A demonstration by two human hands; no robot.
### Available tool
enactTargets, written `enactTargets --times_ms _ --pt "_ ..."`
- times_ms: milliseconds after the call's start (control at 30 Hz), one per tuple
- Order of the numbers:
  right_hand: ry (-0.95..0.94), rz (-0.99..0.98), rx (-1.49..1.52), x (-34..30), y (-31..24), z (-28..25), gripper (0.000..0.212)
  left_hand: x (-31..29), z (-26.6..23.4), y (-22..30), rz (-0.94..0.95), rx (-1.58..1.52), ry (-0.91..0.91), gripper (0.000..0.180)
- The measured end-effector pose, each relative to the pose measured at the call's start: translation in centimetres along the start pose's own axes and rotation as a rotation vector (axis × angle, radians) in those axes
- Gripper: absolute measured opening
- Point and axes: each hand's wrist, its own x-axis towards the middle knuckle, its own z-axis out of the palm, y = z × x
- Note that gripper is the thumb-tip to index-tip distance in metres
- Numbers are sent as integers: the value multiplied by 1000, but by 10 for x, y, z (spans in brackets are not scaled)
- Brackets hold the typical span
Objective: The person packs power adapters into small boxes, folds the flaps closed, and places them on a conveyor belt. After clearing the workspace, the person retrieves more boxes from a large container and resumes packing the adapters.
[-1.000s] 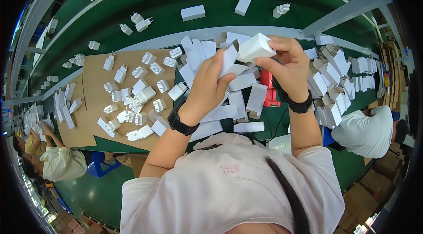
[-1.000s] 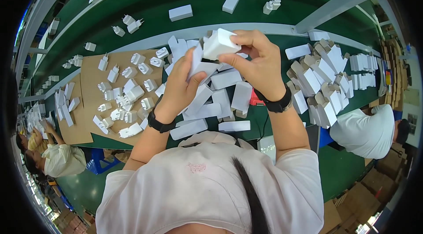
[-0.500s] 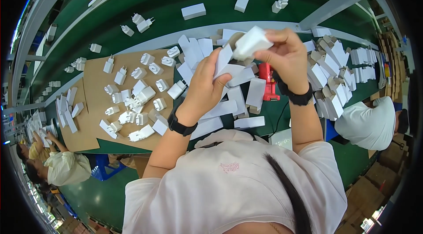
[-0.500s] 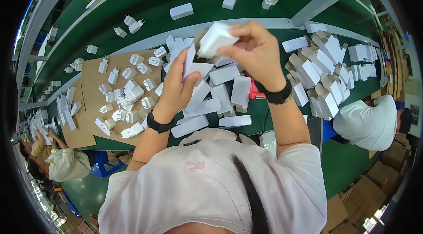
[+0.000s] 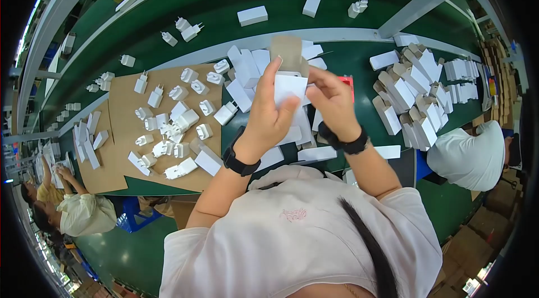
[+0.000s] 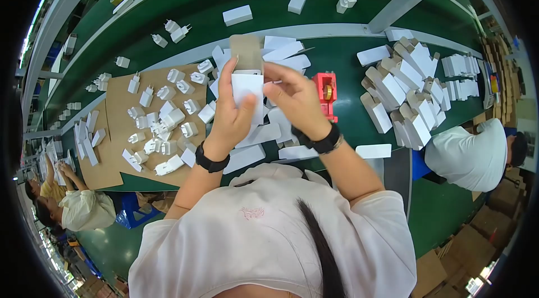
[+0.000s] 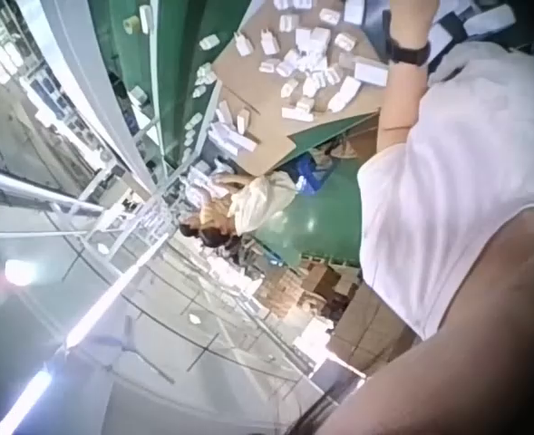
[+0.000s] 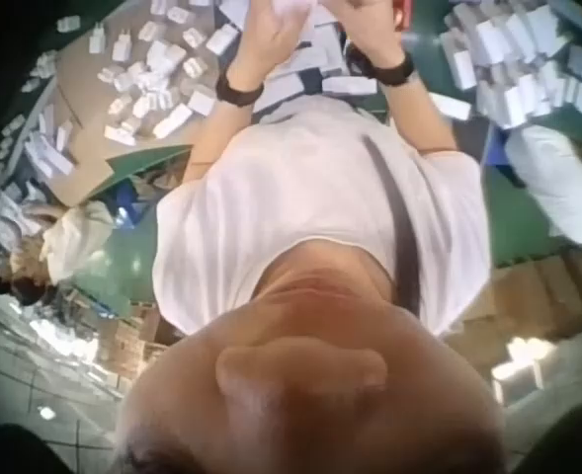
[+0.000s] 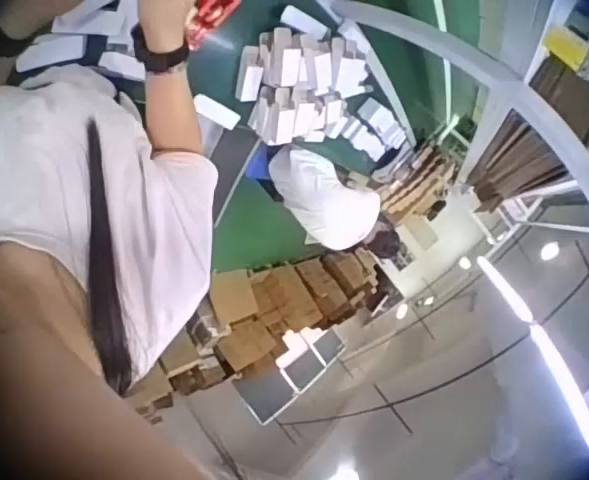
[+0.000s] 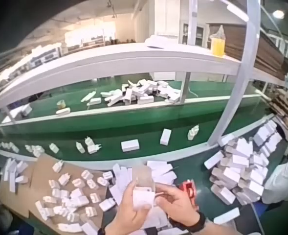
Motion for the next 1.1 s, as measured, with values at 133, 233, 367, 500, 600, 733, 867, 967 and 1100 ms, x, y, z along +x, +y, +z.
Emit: enactTargets --times_ms 133,233,367,500,600,733,867,967,1100 --pt "90 -62 -109 -4 5 11 44 -1 -1 7 -204 -48 -86 63" --pt "102 -22 -320 -3 9 9 49 1 -1 12 -280 -71 -58 61" --pt "34 -187 69 0 10 21 42 9 -10 13 -196 91 -91 61" --pt "36 -98 -126 3 4 9 26 -3 -8 19 -239 63 -153 64" --pt "-49 -160 -163 -2 0 1 10 -12 -4 26 -293 6 -154 67" --pt "48 -267 -159 -17 -13 14 20 -29 1 32 -350 -110 -123 74" --pt "-75 -92 -200 -23 -31 6 25 -42 1 36 -163 0 -107 75" --pt "-87 78 -195 -23 -46 3 25 -49 2 44 -127 131 -124 73" --pt "-58 180 -121 -30 -51 0 27 -56 5 49 -79 191 -108 74"
